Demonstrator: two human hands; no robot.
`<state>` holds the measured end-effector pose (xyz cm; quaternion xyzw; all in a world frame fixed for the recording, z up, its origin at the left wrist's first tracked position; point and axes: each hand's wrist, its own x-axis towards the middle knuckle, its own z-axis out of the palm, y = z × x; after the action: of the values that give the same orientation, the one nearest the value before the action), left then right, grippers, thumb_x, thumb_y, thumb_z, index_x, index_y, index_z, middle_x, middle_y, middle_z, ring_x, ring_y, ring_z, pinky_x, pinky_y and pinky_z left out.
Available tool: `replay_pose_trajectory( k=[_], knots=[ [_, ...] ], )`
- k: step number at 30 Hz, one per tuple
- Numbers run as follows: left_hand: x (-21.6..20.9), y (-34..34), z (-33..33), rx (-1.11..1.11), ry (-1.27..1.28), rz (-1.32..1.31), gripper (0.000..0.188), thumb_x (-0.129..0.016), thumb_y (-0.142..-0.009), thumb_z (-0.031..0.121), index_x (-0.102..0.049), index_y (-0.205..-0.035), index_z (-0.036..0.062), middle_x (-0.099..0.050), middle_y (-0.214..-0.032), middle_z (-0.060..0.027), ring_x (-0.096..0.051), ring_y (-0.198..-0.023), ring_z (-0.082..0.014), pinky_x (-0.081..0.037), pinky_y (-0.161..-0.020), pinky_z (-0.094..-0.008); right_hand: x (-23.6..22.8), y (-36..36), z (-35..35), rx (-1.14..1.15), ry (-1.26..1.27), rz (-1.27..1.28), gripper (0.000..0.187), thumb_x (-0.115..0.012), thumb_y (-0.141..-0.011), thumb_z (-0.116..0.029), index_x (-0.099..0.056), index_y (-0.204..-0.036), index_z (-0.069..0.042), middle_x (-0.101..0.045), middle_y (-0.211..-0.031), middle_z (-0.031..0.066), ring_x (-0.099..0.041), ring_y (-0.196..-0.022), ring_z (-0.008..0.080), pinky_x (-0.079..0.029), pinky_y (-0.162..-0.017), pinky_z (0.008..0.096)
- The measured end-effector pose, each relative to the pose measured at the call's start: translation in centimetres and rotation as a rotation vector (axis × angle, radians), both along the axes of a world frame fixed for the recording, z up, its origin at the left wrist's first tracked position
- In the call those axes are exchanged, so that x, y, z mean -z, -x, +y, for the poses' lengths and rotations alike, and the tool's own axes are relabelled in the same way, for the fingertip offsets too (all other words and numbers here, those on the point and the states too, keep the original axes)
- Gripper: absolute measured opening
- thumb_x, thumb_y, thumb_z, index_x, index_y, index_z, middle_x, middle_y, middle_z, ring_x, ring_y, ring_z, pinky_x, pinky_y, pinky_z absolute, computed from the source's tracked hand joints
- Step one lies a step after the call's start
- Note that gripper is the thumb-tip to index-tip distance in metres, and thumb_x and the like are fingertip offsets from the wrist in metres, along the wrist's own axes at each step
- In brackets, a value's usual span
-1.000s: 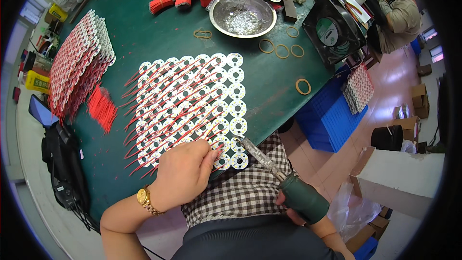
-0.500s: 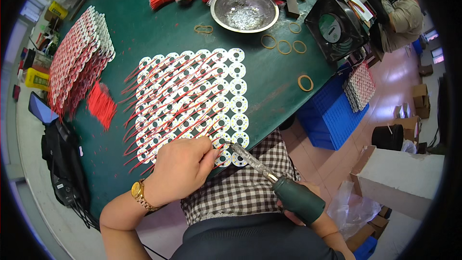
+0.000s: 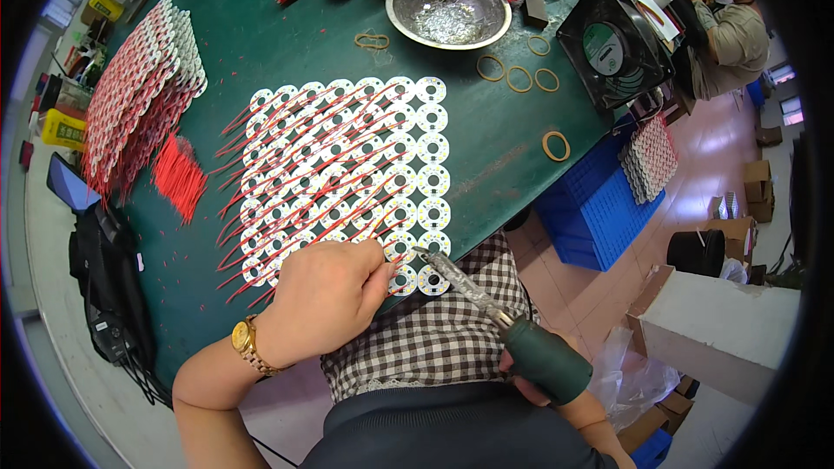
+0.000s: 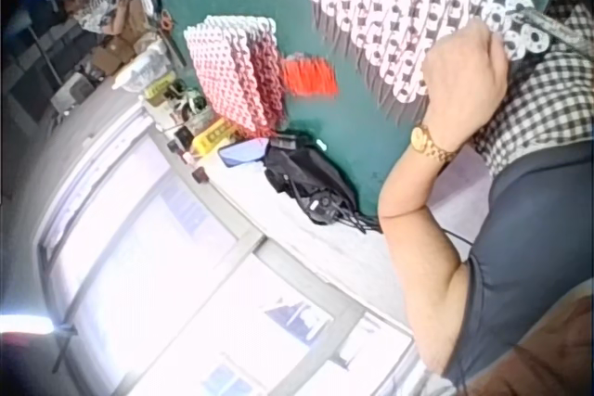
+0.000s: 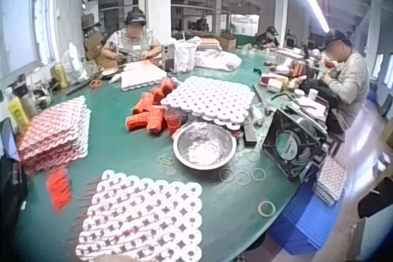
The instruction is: The person solders wires onto an array of LED circuit boards using a soldering iron, stacks the completed board onto a pile, and lays down a new board on the table.
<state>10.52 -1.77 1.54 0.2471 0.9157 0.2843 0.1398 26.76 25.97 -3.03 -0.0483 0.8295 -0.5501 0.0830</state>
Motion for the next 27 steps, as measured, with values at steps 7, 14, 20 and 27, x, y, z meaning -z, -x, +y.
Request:
replay_pose_trajectory(
  k=[7, 14, 20, 27],
  knots=[
    [-0.1, -0.1, -0.2, -0.015, -0.001, 0.005, 0.024, -0.065, -0.088, 0.017, -0.057, -0.069, 0.0046, -0.055, -0.058, -0.0139, -0.056, -0.053, -0.0325, -0.041, -0.050, -0.0424, 0.1, -0.6, 1.1, -0.089, -0.182, -0.115, 0.047, -0.076, -0.062, -0.022, -0.067, -0.106, -0.008, -0.067, -0.090, 0.0071, -0.066, -0.073, 0.0263, -0.053, -0.062, 0.0346],
    [-3.7, -0.5, -1.4, -0.093, 0.068, -0.045, 0.020, -0.065, -0.088, 0.014, -0.059, -0.073, 0.0034, -0.055, -0.059, -0.0125, -0.055, -0.054, -0.0308, -0.042, -0.052, -0.0383, 0.9, -0.2, 0.9, -0.075, -0.252, 0.127, 0.046, -0.076, -0.060, -0.022, -0.067, -0.103, -0.010, -0.065, -0.085, 0.0047, -0.064, -0.069, 0.0254, -0.050, -0.060, 0.0350],
    [-3.1, -1.9, -1.1, -0.054, -0.150, 0.059, 0.012, -0.068, -0.085, 0.007, -0.061, -0.076, 0.0023, -0.058, -0.067, -0.0111, -0.056, -0.058, -0.0278, -0.042, -0.055, -0.0362, 1.1, 0.0, 1.6, -0.173, -0.212, 0.096, 0.045, -0.077, -0.061, -0.025, -0.068, -0.102, -0.010, -0.066, -0.087, 0.0051, -0.065, -0.069, 0.0245, -0.051, -0.058, 0.0339],
    [0.2, -3.0, -1.2, 0.014, -0.093, 0.070, 0.012, -0.071, -0.083, 0.010, -0.062, -0.080, 0.0052, -0.055, -0.065, -0.0092, -0.053, -0.058, -0.0278, -0.042, -0.053, -0.0378, 0.5, -0.5, 1.7, -0.077, -0.065, 0.011, 0.042, -0.074, -0.066, -0.026, -0.068, -0.104, -0.008, -0.068, -0.090, 0.0056, -0.067, -0.073, 0.0230, -0.054, -0.063, 0.0318]
  ],
)
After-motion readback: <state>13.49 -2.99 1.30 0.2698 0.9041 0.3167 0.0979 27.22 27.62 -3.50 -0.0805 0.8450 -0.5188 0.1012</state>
